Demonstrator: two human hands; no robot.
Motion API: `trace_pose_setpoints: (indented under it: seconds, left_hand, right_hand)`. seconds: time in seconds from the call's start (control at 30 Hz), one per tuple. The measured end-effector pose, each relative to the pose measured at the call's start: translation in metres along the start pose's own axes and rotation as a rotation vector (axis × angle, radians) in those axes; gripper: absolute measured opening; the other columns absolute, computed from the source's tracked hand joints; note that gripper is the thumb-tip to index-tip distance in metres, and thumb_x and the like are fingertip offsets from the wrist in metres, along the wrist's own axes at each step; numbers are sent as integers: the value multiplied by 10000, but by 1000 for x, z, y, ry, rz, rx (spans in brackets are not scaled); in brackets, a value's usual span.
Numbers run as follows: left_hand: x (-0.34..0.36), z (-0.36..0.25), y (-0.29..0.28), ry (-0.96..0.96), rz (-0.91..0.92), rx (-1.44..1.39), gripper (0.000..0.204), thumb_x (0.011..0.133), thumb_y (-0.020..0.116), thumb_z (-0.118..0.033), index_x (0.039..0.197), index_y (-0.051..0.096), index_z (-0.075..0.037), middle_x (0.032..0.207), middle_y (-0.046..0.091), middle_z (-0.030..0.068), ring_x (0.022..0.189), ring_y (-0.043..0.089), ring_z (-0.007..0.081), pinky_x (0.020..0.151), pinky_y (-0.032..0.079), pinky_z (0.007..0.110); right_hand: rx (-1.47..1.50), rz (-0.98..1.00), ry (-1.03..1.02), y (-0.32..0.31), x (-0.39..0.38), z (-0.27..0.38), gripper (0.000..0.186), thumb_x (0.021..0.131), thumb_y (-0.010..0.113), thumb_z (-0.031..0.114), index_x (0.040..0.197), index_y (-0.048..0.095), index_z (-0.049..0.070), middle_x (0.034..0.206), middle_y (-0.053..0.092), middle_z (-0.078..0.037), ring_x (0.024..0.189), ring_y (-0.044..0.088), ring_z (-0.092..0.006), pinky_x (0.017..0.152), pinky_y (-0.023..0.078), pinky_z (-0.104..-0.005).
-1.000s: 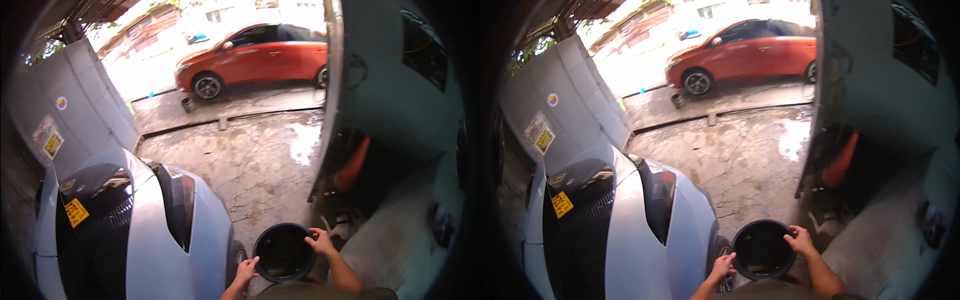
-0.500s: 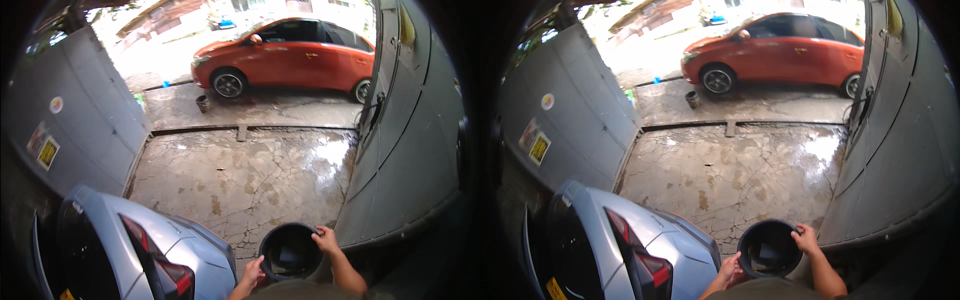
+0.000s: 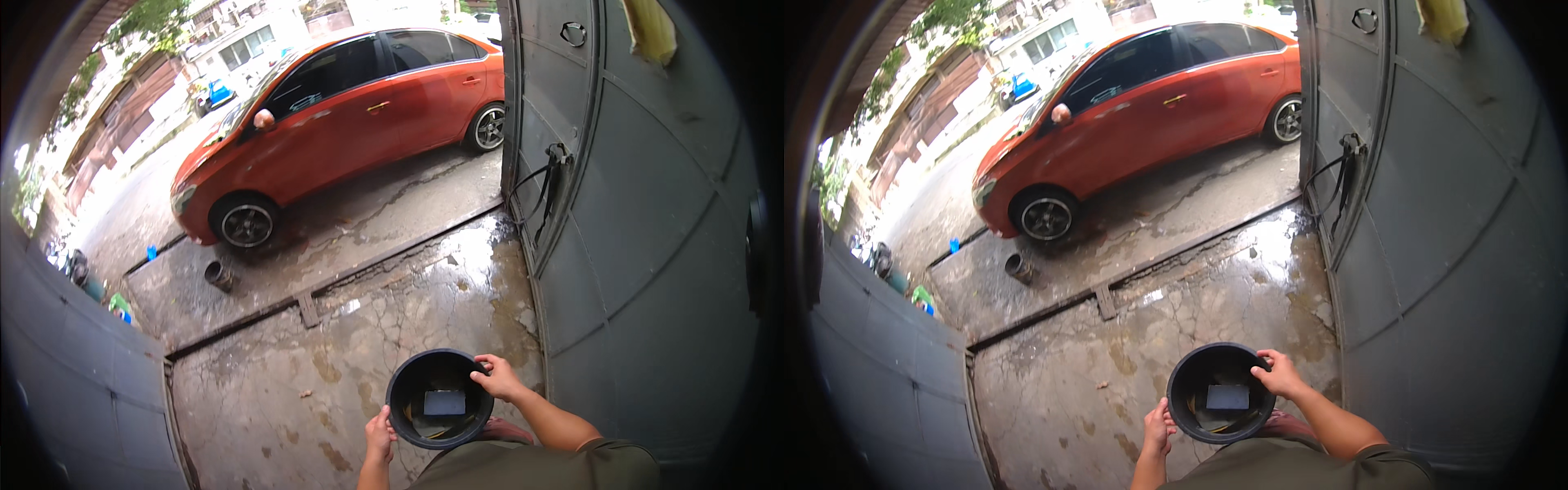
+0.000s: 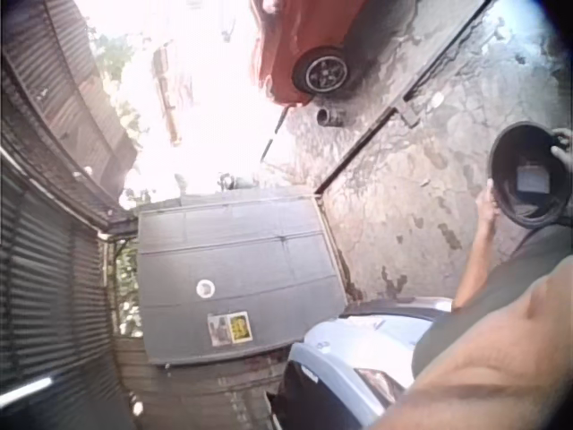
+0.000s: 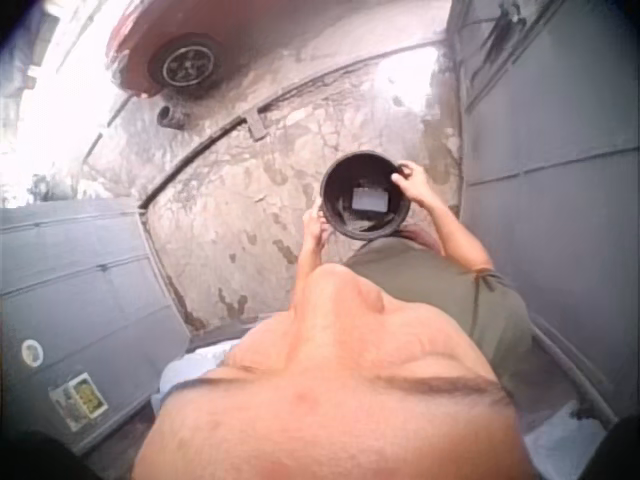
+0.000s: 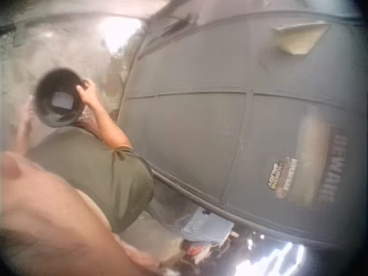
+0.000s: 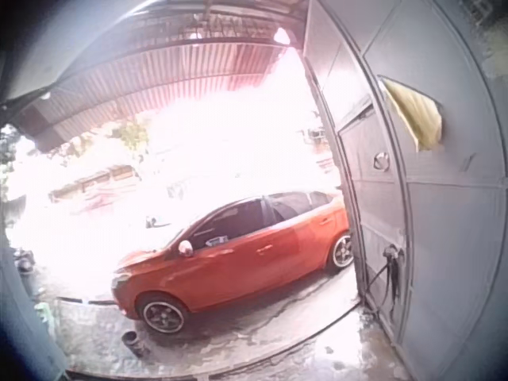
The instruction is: The person retrieves a sanding pad from a storage shelf and walks to a red car. They then kneel and use the sanding pad to manually sand the rear door panel of the car, focusing on the area around the door handle.
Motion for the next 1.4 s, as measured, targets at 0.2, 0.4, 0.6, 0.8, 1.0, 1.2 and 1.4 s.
trace_pose_setpoints:
  seconds: [0.2,0.4,0.6,0.8,1.0,1.2,1.4]
  left_hand:
    - [141,-98,33,-140,-73,70,374,996,596,-499,948,686,-138,753,703,-26,608,633,110,490,413,267]
    - [267,-207,74,-128,-37,-60,405,995,608,-481,1034,681,-85,851,725,35,744,685,164,604,501,294]
    - [458,-325,124,-162,60,-54,326,973,674,-390,1023,670,-68,828,739,74,708,704,195,534,501,298]
    - [656,-474,201,-114,128,214,305,960,710,-354,947,659,-53,763,661,31,655,665,138,474,516,261]
    - [860,-594,288,-166,161,332,247,955,704,-320,999,653,-82,813,613,5,700,609,149,521,516,320]
    - [1044,-602,382,-320,62,525,196,947,687,-216,1081,656,-76,744,557,7,615,567,166,476,529,328]
    - [1261,-546,449,-402,162,633,393,992,641,-316,1328,567,-125,1143,647,43,777,630,173,507,516,296]
  right_hand:
    - [-80,12,-8,28,210,96,477,839,828,313,1257,713,116,1071,696,-125,1025,676,-242,927,540,-399]
    - [-75,107,-68,48,400,230,415,866,798,289,1226,730,95,1034,734,-117,979,705,-247,895,554,-392]
    - [-73,19,67,64,591,292,404,863,799,287,1217,731,104,1149,748,-170,1110,704,-293,989,535,-420]
    - [101,-97,131,45,763,323,346,861,810,271,1157,753,101,1162,744,-170,1079,707,-260,958,540,-396]
    - [154,-208,95,27,931,366,259,831,826,293,1018,784,117,1028,735,-131,1002,669,-218,914,530,-397]
    - [159,-246,134,35,1115,298,101,865,743,146,833,723,53,741,683,-14,806,641,-87,818,529,-315]
    - [315,-192,342,43,1315,170,268,1001,483,45,866,712,18,800,722,-56,713,625,-125,669,538,-316]
Point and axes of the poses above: each hand's wrist, its own x-axis towards the middle knuckle, its own y-axis out of the palm, z = x × y, the point moved 9 cm from there along x, towards the middle knuckle
